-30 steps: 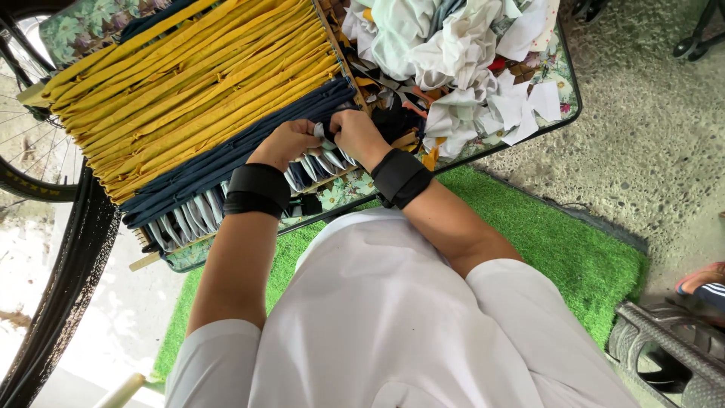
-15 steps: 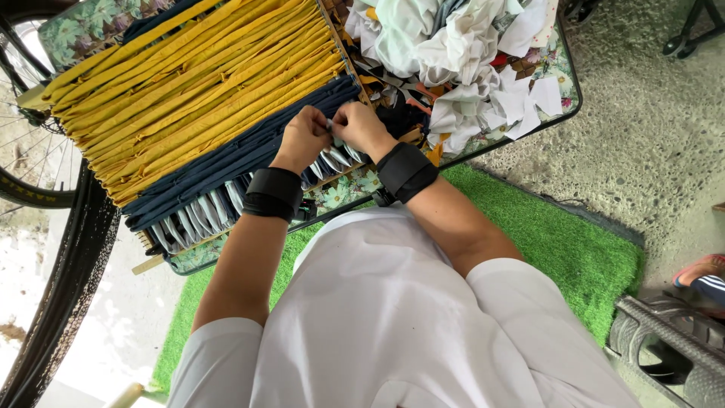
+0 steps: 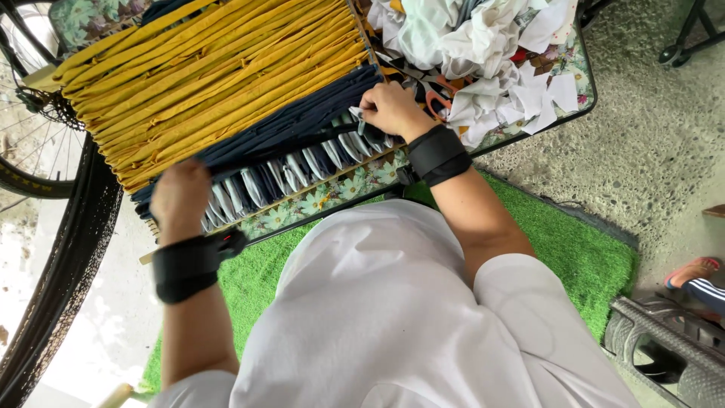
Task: Assembling or weaving fabric strips onto a base to create a rug.
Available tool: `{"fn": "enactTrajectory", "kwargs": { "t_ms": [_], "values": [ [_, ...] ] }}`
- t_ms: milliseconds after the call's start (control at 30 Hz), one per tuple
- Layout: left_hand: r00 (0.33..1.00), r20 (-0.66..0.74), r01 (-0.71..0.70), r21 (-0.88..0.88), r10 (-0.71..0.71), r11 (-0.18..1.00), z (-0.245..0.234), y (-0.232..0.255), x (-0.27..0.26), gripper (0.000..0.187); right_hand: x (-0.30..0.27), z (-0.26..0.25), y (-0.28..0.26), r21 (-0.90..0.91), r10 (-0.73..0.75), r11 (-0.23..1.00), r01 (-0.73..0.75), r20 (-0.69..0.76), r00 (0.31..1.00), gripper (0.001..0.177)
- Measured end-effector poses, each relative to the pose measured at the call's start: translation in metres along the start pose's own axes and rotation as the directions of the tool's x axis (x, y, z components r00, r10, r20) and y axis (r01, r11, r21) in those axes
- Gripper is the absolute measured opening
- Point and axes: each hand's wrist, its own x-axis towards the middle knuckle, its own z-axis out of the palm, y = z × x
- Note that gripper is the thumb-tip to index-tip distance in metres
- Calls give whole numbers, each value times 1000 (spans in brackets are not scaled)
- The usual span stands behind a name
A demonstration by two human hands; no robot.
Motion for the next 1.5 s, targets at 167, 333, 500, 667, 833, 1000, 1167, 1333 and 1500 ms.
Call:
{"fn": "enactTrajectory", "kwargs": {
  "t_ms": [167,333,500,667,833,1000,1167,1333,1500],
  "values": [
    [987,-153,52,-52,-59,997,11,-142,5,33,10,8,-1,42,5,999,-7,46,999,11],
    [977,-177,116,-30,-119,993,15,-195,12,34,15,29,0,59,-10,998,10,-11,1000,9],
    [979,-60,192,-22,-193,981,10,-197,18,37,7,48,-10,-279,-43,960,22,-69,997,10],
    [986,-42,160,-26,-161,987,11,-202,23,37,-12,41,-23,-378,-16,926,-7,-58,998,9],
    [986,-156,-104,-250,65,963,-23,-173,2,36,-7,13,-35,-169,10,985,-26,-94,996,12],
    [718,-379,-677,-577,584,457,-96,-51,-48,39,-18,-43,-149,109,-515,810,576,-338,788,33],
    [293,-553,-952,-241,780,188,-114,70,-57,18,-37,-66,-225,306,-689,599,740,-274,671,44],
    [405,-588,-842,-538,701,35,-80,157,-52,37,-66,-127,-182,674,-503,582,455,-140,853,23],
    [412,-212,-844,-455,886,283,60,180,-7,23,-121,-218,-84,722,33,496,482,-571,820,25]
  ]
}}
